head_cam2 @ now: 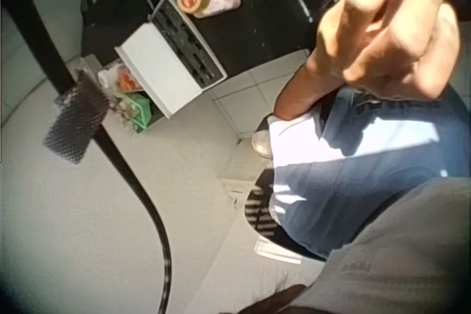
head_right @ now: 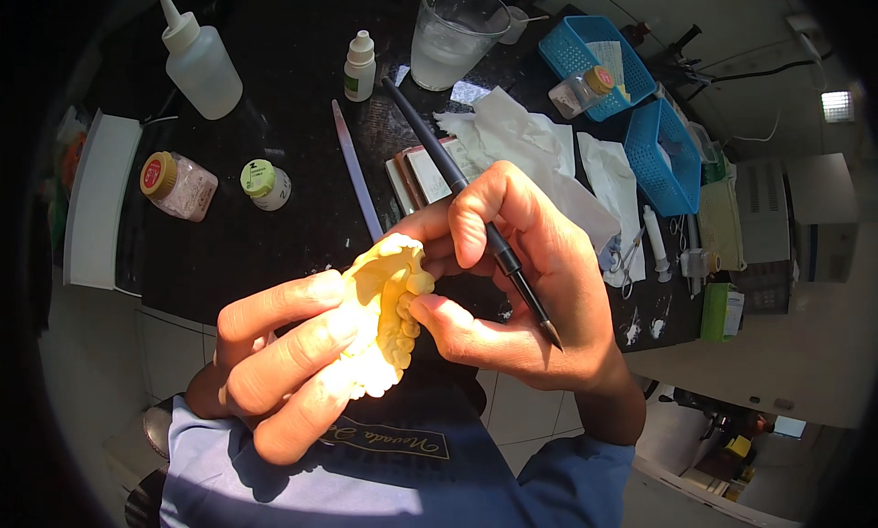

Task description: Applying and shaping ceramic paste on a dental crown model using a small brush and spatula.

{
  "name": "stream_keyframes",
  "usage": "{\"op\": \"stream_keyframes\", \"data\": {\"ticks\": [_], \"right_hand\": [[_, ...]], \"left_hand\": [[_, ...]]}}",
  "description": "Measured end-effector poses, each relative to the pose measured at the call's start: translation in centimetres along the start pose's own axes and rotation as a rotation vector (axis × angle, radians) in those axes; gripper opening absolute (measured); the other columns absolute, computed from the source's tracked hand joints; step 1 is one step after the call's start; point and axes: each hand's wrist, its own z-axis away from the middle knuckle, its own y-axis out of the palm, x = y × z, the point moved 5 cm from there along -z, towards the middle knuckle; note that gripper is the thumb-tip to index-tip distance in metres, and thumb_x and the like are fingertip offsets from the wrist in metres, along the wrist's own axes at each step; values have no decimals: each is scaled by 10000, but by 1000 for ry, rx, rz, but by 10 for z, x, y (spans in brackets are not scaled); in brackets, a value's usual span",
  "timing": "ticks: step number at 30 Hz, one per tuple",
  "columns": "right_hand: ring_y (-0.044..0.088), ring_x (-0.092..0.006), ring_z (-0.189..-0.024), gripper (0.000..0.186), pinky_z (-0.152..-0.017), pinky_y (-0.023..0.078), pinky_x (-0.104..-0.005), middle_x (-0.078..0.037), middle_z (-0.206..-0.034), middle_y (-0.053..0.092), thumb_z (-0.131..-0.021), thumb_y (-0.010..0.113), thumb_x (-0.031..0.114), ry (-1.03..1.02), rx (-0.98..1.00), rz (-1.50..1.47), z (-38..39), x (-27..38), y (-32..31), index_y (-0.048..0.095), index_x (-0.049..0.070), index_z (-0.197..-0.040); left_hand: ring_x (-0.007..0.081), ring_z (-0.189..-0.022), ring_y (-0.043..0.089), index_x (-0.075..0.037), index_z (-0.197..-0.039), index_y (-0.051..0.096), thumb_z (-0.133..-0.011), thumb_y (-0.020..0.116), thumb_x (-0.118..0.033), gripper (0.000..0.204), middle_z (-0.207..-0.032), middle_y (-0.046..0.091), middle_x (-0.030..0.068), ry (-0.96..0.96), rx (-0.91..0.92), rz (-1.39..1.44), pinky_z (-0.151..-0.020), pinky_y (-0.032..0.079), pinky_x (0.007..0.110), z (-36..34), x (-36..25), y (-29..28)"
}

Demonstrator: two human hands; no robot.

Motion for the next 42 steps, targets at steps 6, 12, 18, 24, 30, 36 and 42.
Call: {"op": "stream_keyframes", "data": {"ticks": [6,12,18,24,30,36,42], "right_hand": [[613,-190,-931,362,-830,495,-297,-209,-1024,586,-727,664,-48,93,27,72,-7,4,-3,362,55,-898],[602,-145,-787,524,-703,489,-270,-118,-873,616,-942,390,514,-293,-155,270,0,21,-25,499,4,-894],[560,-130,-732,771,-626,470,-234,-116,-948,561,-892,309,653,-374,-433,363,28,33,-25,517,-49,-1132],[601,-133,-746,288,-619,481,-219,-127,-882,606,-864,638,116,-454,-252,387,48,44,-21,574,-84,-1060],[615,-189,-683,206,-578,495,-238,-165,-788,656,-831,645,80,-713,-237,560,55,60,-15,629,-80,-960],[550,-102,-592,331,-518,454,-186,-137,-800,585,-921,539,291,-708,-187,665,59,67,-8,600,-30,-977],[548,-88,-582,384,-502,433,-177,-119,-776,587,-927,517,354,-661,-200,694,64,69,-3,611,-18,-955]], "left_hand": [[232,-882,593,-88,-987,637,-650,790,-35,374,-978,542,80,-168,186,112,-688,555,270,-8,16,-7],[215,-950,589,-88,-1047,644,-589,816,22,501,-1020,512,112,-640,308,442,-771,534,304,-6,33,-9],[210,-1074,528,-40,-1044,640,-626,766,95,458,-1084,472,103,-995,225,933,-905,490,323,8,39,1],[198,-1043,551,-19,-1039,629,-655,756,71,415,-1075,476,85,-1144,207,1116,-939,465,315,5,37,6],[185,-1083,563,14,-1021,617,-690,727,107,360,-1120,477,48,-1196,187,1278,-986,447,295,10,40,10],[162,-984,573,-16,-983,632,-689,809,-119,358,-1058,507,71,-1217,134,1155,-848,497,274,8,35,11],[153,-946,574,-8,-958,650,-673,812,-81,337,-1045,506,59,-1278,192,1139,-815,515,264,5,32,10]]}}
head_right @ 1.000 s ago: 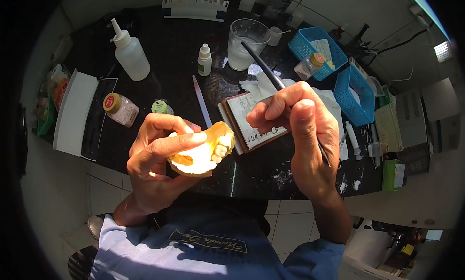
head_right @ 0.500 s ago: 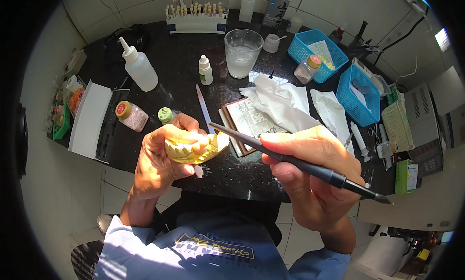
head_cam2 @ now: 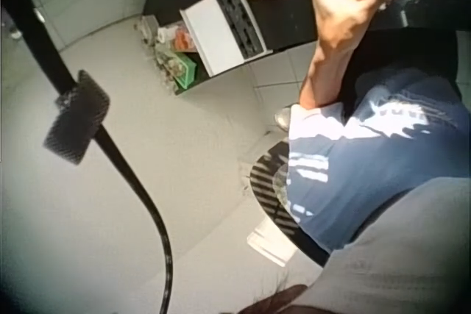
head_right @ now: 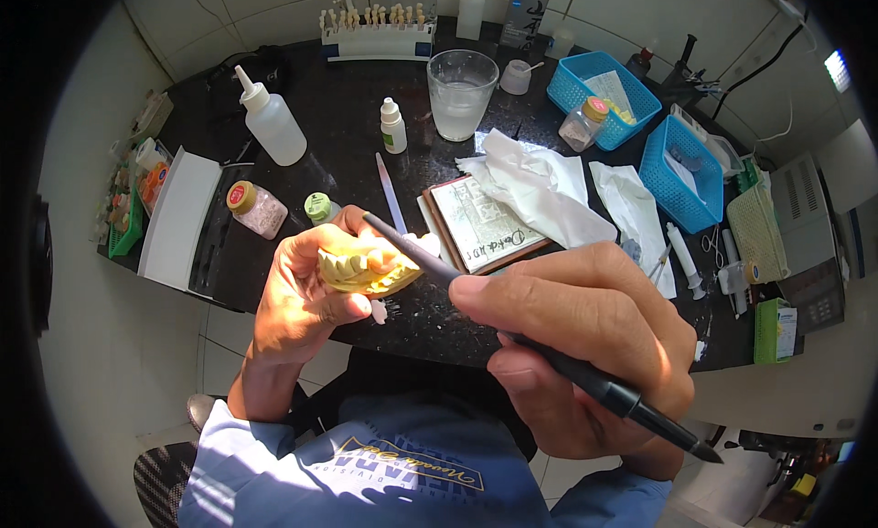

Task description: Applying and shaping ceramic paste on a dental crown model using a small brush and spatula.

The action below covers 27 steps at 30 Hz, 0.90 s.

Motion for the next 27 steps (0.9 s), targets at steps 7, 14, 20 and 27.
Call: {"op": "stream_keyframes", "data": {"ticks": [7,14,20,27], "right_hand": [[546,-86,-563,404,-487,417,-175,-111,-787,589,-923,519,388,-72,69,21,0,-1,-4,610,-5,-945],[532,-73,-544,429,-475,398,-172,-99,-757,588,-916,517,421,18,-59,38,2,-2,-3,617,4,-933],[525,-70,-525,437,-463,387,-172,-105,-770,581,-919,509,425,-11,4,10,2,-3,-1,608,0,-953],[516,-66,-501,446,-434,361,-156,-114,-786,578,-930,482,428,-69,28,5,1,-8,-6,591,-2,-976]], "left_hand": [[131,-1017,549,22,-1012,615,-698,728,103,344,-1065,469,36,22,91,25,-949,445,254,-1,-2,1],[129,-1023,547,23,-1014,614,-697,729,103,347,-1067,464,33,37,94,27,-953,442,254,-1,-2,0],[141,-964,555,-26,-928,650,-619,822,-27,354,-1016,503,37,-56,-31,35,-876,468,261,-2,-1,3],[149,-975,549,-22,-922,639,-628,818,-24,344,-1040,490,60,-27,-20,43,-850,499,258,-3,-1,4]]}}
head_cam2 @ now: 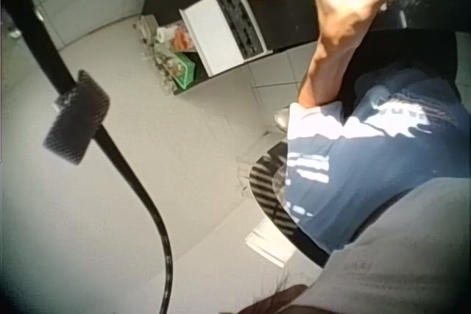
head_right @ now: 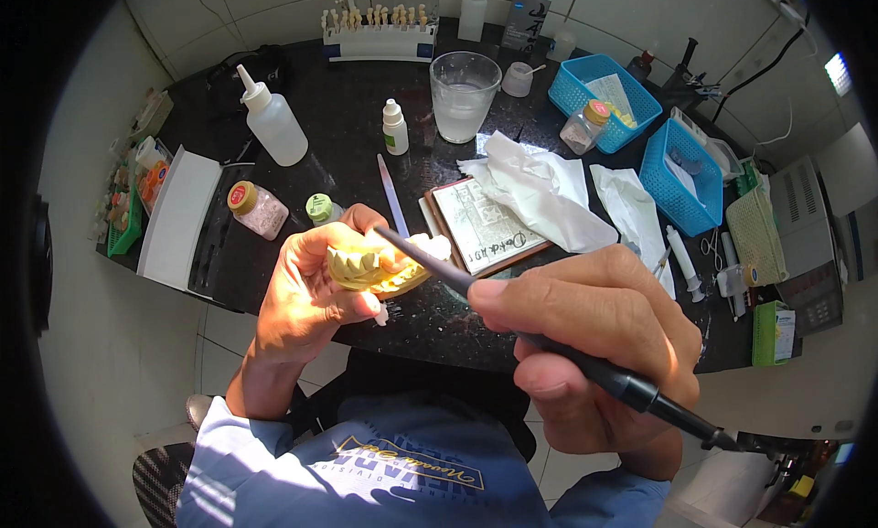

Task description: Applying and shaping ceramic paste on a dental crown model using a small brush and spatula.

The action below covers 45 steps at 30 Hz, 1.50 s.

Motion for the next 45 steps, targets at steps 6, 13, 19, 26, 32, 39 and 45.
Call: {"op": "stream_keyframes", "data": {"ticks": [6,13,19,26,32,39,45], "right_hand": [[522,-82,-526,360,-451,437,-208,-133,-847,609,-915,553,305,37,-102,-66,2,3,3,590,-38,-1016],[527,-72,-528,346,-454,432,-194,-147,-826,626,-919,550,299,37,-76,-87,2,-1,1,602,-34,-998],[535,-76,-531,373,-463,439,-187,-140,-765,635,-919,543,323,62,-175,-102,2,-3,4,614,-37,-985],[547,-92,-554,378,-473,446,-200,-125,-747,644,-906,568,322,92,-127,-111,0,-2,3,621,-50,-950],[602,-154,-602,357,-526,481,-232,-128,-755,657,-890,600,302,112,-189,-123,2,-5,3,635,-51,-928],[572,-125,-579,391,-486,429,-202,-123,-768,624,-916,529,358,65,-53,-9,0,-6,1,612,-22,-944],[514,-61,-509,442,-442,367,-164,-91,-714,583,-942,454,432,55,-90,81,1,-6,0,604,17,-954]], "left_hand": [[151,-971,550,-21,-933,630,-641,817,-37,347,-1040,489,64,4,-2,5,-803,518,240,-1,-1,1],[127,-1039,563,31,-1033,609,-713,743,57,348,-1079,480,23,12,123,2,-958,447,237,-2,1,-4],[130,-1036,563,31,-1053,609,-718,737,61,360,-1081,483,30,31,131,-5,-959,444,246,-3,1,-4],[142,-940,561,4,-957,625,-666,811,-66,352,-1019,491,69,9,13,9,-732,542,218,-3,0,0],[144,-1053,563,46,-1063,599,-720,726,74,368,-1085,483,33,-9,131,57,-966,445,249,-2,3,-5],[151,-1053,567,36,-1039,605,-710,730,79,355,-1079,484,35,-1,114,57,-974,444,250,-1,2,-4],[148,-1043,563,28,-1033,612,-706,734,77,352,-1069,485,34,-6,114,75,-965,441,253,0,4,-5]]}}
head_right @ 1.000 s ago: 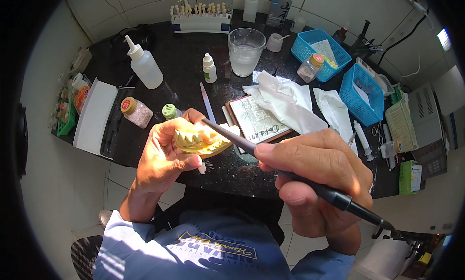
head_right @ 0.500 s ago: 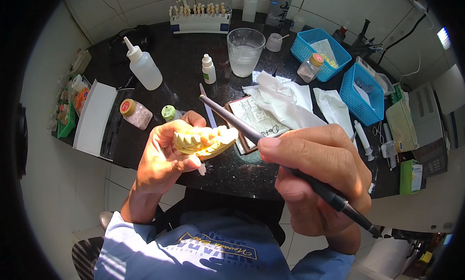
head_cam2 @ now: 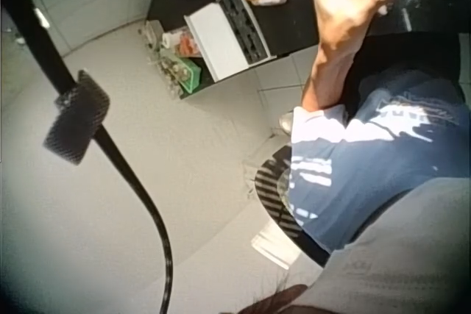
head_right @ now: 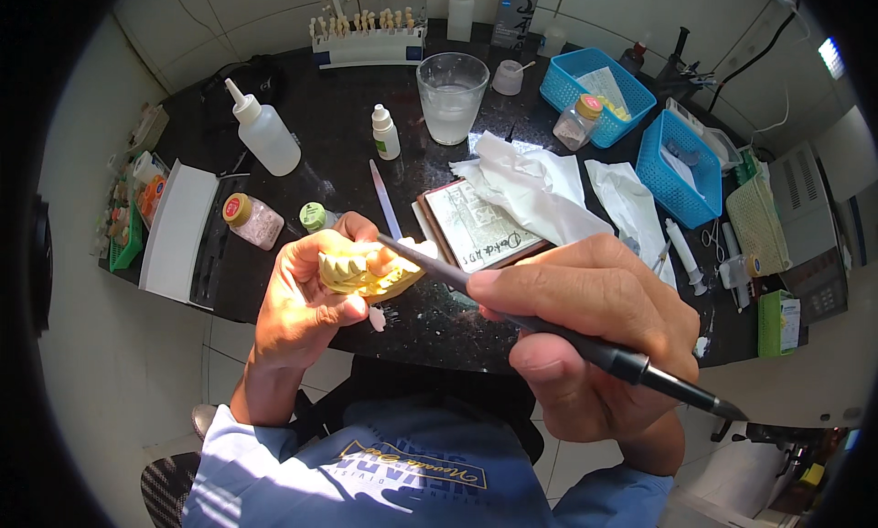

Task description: Applying and shaping ceramic paste on a dental crown model using a small brush and spatula.

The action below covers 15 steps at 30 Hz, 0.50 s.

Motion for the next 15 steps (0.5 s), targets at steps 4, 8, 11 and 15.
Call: {"op": "stream_keyframes", "data": {"ticks": [4,8,11,15], "right_hand": [[512,-66,-507,442,-435,388,-167,-82,-707,583,-941,457,428,-26,14,-23,1,1,0,602,11,-964],[630,-196,-655,314,-565,506,-262,-139,-792,668,-888,605,266,28,-67,-130,2,4,-3,621,-45,-928],[633,-200,-661,315,-571,509,-260,-137,-789,668,-891,602,268,37,65,-121,1,4,0,614,-44,-928],[634,-192,-668,314,-574,507,-252,-134,-780,666,-894,597,268,-7,-73,-147,4,3,-2,607,-43,-928]], "left_hand": [[139,-1029,558,33,-1035,614,-705,736,77,355,-1071,482,34,2,17,-28,-951,435,251,-1,-1,2],[144,-1033,558,39,-1037,612,-706,729,87,354,-1072,478,36,16,32,-25,-959,430,252,-2,0,2],[146,-1041,558,43,-1036,610,-709,722,95,350,-1071,474,36,9,17,-11,-965,433,254,0,-1,2],[148,-1044,561,39,-1032,609,-710,719,98,346,-1070,472,36,-8,16,-5,-960,451,260,-1,0,3]]}}
